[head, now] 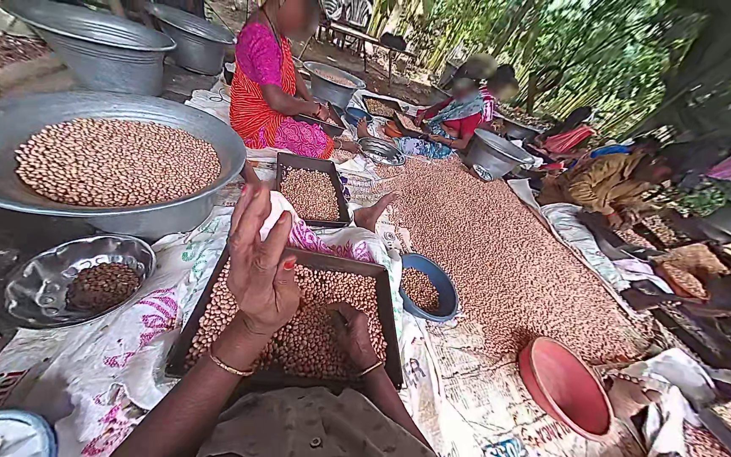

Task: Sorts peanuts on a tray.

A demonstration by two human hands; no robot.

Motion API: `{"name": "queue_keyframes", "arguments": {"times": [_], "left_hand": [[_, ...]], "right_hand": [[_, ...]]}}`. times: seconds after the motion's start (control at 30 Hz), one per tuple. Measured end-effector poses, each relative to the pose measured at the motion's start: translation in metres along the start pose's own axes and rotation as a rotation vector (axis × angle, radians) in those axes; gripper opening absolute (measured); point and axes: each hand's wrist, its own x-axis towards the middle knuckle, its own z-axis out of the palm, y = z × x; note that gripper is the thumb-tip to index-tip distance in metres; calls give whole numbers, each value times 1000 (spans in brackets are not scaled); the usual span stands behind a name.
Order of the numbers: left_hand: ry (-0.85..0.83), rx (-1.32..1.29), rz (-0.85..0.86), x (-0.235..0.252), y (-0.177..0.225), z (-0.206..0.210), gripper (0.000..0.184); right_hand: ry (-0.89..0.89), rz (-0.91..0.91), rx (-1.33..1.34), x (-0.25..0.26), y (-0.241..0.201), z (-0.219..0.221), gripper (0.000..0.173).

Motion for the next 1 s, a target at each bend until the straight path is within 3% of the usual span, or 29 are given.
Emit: {"name": "queue_keyframes", "arguments": {"times": [0.1, 0.2, 0.27, 0.4, 0.5, 0.57, 0.67, 0.77, 0.83, 0.9, 1.0], "left_hand": [[-112, 90, -53, -4, -11, -31, 41], [-324, 198, -349, -31, -30, -81, 47], [-424, 261, -544, -63, -40, -117, 47], [-425, 241, -852, -114, -59, -151, 49], [-370, 127, -1030, -142, -66, -159, 42], [-336, 53, -1068, -153, -71, -163, 34], [-339, 27, -1099, -153, -68, -164, 32], [-367, 50, -1130, -151, -64, -163, 32], [-359, 46, -1114, -152, -67, -162, 31], [-356, 39, -1114, -153, -68, -162, 31], [-356, 25, -1104, -153, -70, -162, 31]], "right_hand": [[5, -51, 19, 0, -1, 2, 22], [-97, -148, 75, -5, -11, 9, 26], [-284, -247, 54, -7, -19, 22, 28], [-625, -566, -123, -2, -17, 61, 27], [-687, -689, -395, 4, -4, 62, 23], [-584, -742, -473, 9, 10, 51, 15], [-394, -609, -631, 22, 37, 25, 18], [-185, -254, -716, 36, 42, 5, 22], [-163, -43, -625, 46, 28, -6, 26], [-169, -7, -456, 58, 3, -8, 25], [-138, -147, -292, 98, -15, 28, 25]]}}
